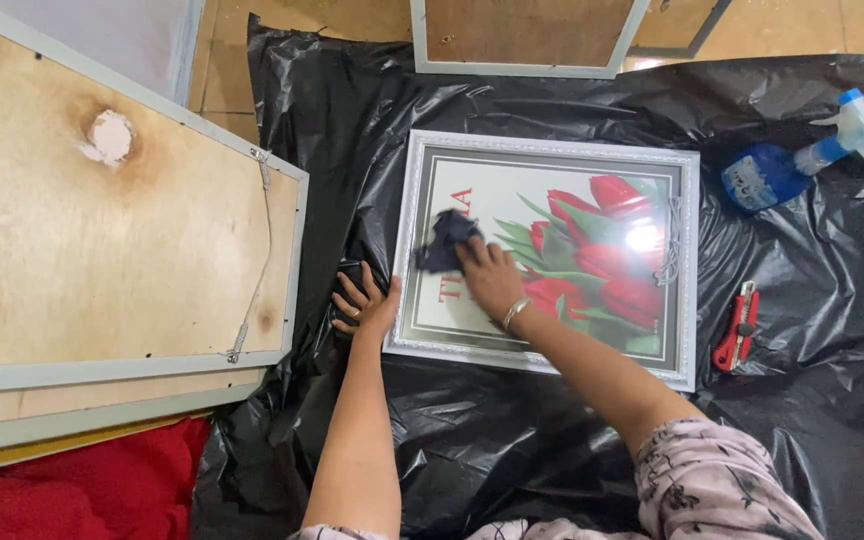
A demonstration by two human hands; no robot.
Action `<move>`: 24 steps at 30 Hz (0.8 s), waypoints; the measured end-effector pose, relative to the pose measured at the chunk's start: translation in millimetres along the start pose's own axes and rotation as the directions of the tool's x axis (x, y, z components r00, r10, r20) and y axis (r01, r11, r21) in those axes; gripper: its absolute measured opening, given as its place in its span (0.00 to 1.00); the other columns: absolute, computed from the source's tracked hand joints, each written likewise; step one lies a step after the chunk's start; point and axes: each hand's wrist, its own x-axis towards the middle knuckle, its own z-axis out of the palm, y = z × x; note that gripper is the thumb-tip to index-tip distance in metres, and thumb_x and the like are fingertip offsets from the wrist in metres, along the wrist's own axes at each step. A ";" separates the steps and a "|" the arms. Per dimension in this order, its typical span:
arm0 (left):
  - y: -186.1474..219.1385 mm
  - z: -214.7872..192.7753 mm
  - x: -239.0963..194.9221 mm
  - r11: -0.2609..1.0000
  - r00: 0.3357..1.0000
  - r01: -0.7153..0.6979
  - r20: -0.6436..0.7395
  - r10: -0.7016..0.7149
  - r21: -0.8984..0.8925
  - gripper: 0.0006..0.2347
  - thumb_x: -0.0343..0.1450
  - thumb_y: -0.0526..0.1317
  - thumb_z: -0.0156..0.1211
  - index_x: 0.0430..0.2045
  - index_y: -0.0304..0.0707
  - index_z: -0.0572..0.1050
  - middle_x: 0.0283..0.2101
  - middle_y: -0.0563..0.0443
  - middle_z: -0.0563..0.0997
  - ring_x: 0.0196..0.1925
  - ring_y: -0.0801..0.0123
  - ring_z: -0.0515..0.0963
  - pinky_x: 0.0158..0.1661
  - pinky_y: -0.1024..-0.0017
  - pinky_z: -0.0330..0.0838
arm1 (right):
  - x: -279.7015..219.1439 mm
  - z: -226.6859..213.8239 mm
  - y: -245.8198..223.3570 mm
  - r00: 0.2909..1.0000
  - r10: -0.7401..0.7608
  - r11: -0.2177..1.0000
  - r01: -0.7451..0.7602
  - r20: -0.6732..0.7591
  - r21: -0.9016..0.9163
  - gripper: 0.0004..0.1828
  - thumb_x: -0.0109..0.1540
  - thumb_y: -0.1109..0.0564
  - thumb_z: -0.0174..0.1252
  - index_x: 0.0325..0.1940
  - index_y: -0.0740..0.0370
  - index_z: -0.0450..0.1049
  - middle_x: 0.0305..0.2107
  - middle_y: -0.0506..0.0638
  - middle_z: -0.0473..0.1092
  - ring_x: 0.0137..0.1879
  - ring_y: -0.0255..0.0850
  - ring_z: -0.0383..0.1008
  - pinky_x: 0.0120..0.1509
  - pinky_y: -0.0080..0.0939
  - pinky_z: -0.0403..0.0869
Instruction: Polishing the glass of a picture frame using a cleaning spray and a cloth on both sides.
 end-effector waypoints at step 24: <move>-2.7 2.5 9.9 0.999 1.000 0.026 0.013 -0.027 0.047 0.38 0.70 0.75 0.26 0.73 0.71 0.25 0.74 0.50 0.13 0.75 0.38 0.16 0.64 0.27 0.16 | 36.8 24.8 97.3 0.943 0.272 0.956 -0.287 0.193 0.058 0.26 0.67 0.53 0.52 0.71 0.42 0.65 0.67 0.43 0.58 0.74 0.46 0.56 0.74 0.51 0.60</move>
